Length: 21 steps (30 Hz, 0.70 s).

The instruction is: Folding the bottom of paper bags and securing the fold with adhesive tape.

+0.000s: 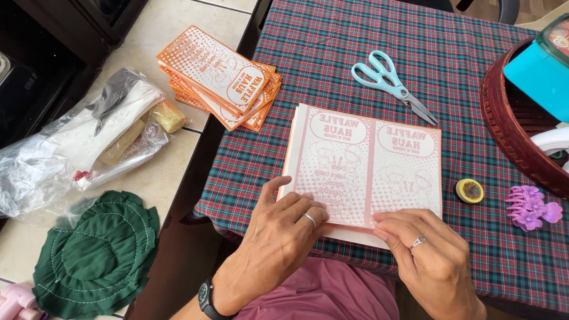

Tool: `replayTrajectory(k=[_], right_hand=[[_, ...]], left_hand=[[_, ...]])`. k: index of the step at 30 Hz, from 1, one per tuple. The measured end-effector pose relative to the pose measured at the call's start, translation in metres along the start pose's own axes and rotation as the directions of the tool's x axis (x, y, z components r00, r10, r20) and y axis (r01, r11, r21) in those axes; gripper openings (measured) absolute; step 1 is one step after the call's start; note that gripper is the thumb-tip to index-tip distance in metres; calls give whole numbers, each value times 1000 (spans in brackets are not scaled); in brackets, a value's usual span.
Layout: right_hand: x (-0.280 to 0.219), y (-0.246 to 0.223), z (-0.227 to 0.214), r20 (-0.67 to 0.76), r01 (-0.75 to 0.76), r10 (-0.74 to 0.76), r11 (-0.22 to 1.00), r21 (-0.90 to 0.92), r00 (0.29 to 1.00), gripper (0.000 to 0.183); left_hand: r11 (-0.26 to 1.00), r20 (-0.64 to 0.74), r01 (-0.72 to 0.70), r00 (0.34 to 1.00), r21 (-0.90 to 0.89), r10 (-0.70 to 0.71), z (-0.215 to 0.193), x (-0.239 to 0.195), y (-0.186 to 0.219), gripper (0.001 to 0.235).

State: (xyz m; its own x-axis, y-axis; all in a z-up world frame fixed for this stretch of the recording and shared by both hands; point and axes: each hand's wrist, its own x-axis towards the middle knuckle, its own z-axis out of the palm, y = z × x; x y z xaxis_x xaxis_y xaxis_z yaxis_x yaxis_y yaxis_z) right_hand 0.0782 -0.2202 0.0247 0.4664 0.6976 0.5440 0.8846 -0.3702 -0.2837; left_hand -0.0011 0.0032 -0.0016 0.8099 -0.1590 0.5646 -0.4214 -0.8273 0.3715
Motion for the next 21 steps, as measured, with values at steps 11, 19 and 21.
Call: replayTrajectory(k=[11, 19, 21], right_hand=[[9, -16, 12, -31, 97, -100, 992, -81, 994, 8], [5, -10, 18, -48, 136, -142, 984, -112, 989, 3], [4, -10, 18, -41, 141, -146, 984, -105, 989, 3]], left_hand=[[999, -99, -31, 995, -20, 28, 5, -7, -1, 11], [938, 8, 45, 999, -343, -44, -14, -21, -19, 35], [914, 17, 96, 995, -395, -97, -20, -27, -20, 37]])
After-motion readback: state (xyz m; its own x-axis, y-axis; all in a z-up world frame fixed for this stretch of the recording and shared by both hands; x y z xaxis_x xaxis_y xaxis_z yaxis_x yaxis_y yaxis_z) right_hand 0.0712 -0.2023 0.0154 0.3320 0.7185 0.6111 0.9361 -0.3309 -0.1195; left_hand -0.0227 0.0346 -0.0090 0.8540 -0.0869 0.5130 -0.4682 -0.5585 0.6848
